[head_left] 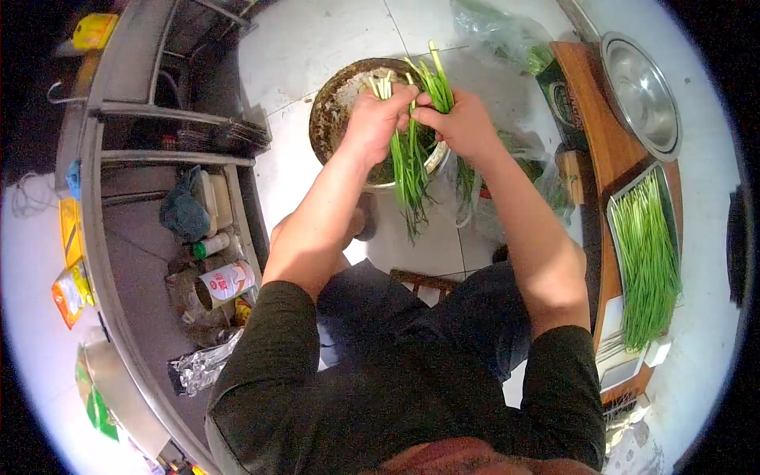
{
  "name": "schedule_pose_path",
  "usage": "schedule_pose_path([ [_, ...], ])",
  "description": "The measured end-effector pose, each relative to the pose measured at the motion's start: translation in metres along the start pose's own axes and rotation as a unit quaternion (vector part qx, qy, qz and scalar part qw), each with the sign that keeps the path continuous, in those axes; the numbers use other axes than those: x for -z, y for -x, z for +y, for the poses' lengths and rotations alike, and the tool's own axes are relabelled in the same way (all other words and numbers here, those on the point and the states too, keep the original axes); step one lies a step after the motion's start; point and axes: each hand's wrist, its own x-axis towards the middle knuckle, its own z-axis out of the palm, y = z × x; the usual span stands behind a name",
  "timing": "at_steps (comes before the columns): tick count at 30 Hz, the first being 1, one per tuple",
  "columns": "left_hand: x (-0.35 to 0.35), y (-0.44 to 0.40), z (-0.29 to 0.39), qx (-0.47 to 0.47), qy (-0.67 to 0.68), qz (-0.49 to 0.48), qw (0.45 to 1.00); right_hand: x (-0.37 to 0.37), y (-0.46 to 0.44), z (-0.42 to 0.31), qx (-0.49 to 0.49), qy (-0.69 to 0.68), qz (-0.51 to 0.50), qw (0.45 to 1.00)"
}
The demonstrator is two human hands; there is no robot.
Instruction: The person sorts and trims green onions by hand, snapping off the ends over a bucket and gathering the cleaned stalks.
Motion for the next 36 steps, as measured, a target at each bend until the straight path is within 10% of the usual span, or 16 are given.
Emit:
schedule_pose_path([
  [26, 0.013, -0.004, 0.001, -0.052, -0.194, 0.013, 0.979, 0.002, -0.002, 0.003, -0.002, -0.01, 0.01, 1.0],
  [33, 0.033, -0.016, 0.016, -0.065, 0.029, 0.191, 0.979, 0.01, -0.005, 0.008, -0.049, 0.05, 0.006, 0.997],
  [36, 0.038, -0.017, 0.017, -0.042, -0.078, 0.185, 0.979, 0.009, -0.001, 0.001, -0.08, -0.07, 0.003, 0.994],
])
